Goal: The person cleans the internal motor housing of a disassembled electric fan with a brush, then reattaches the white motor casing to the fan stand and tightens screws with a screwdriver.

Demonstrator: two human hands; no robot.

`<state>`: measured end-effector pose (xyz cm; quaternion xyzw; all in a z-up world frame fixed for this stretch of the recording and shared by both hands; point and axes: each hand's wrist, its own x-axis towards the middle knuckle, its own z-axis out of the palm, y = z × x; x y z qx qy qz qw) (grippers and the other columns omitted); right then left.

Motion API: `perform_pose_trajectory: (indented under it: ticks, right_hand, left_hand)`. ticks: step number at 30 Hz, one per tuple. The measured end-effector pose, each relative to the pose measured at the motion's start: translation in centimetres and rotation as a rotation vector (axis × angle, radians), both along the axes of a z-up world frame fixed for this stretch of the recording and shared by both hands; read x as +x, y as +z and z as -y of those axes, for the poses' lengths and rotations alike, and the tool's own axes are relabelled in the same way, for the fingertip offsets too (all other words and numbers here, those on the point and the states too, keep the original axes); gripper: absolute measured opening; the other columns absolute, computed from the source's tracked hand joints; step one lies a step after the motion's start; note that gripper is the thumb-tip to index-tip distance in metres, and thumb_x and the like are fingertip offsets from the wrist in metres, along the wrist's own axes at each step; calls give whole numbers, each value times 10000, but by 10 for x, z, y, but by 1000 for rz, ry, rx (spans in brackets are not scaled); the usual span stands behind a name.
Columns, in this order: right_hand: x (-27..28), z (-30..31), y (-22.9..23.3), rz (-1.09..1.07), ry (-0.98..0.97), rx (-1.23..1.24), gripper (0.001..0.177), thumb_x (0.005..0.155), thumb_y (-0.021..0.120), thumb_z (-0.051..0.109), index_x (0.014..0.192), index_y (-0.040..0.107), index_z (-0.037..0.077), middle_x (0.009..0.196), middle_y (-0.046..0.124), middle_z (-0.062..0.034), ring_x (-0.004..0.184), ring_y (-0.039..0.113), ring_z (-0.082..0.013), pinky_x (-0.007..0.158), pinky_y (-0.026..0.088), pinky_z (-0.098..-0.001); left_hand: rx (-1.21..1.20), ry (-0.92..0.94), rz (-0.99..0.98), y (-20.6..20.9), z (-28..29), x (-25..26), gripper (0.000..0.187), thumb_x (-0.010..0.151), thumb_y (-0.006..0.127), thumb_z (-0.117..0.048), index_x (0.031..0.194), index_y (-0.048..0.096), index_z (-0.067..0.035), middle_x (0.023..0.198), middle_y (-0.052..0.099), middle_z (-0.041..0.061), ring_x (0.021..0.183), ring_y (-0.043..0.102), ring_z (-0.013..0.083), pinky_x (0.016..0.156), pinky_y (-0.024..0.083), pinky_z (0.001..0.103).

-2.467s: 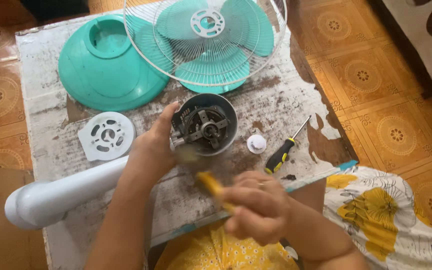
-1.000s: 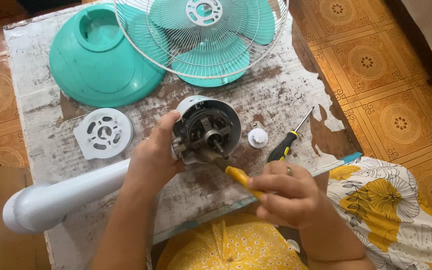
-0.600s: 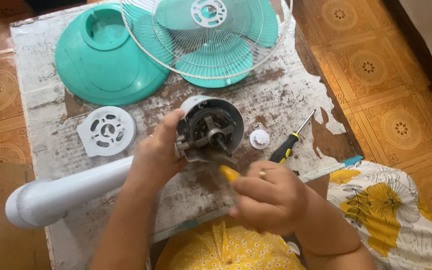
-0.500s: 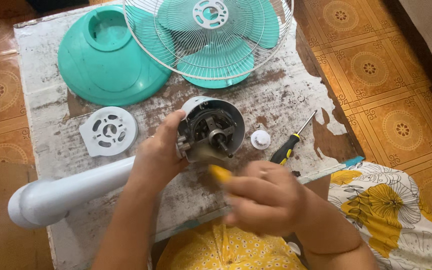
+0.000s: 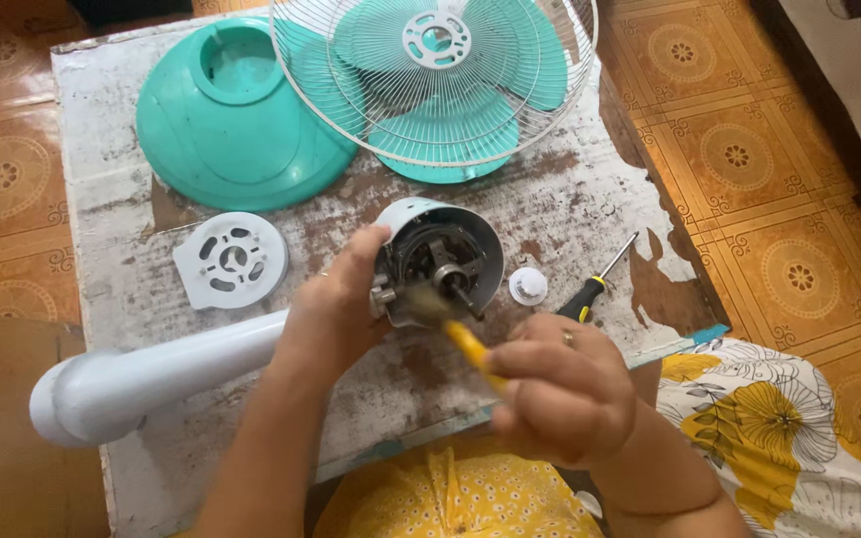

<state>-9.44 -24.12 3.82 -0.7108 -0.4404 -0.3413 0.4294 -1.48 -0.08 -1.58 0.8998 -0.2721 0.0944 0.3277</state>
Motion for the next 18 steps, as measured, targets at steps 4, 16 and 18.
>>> perform_pose_trajectory:
  ticks: [4,16,18]
  right_hand:
    - [-13,6,-4,-84,-114,-199,178,902,730,93,894,552,86,896,688,-128,624,586,-199,543,474,-345]
    - [44,19,20,-185,67,-122,228,931,802,220,952,623,82,954,715,-117,798,719,-226,692,611,-334]
    - [60,14,19,-342,57,-158,267,884,851,196,849,606,98,907,716,-103,735,677,-204,633,562,-300]
  left_hand:
    - [-33,-20,-6,-1,-1,-1,991,555,925,-56,1382,385,-126,1239,685,235,939,702,461,731,591,514]
    - [99,69,-124,6,0,12,1034,583,941,-151,1439,362,-186,1202,698,199,965,716,423,762,596,497]
    - [171,125,-193,7,2,13,1058,588,978,-252,1439,353,-192,1181,693,192,969,715,409,783,599,483]
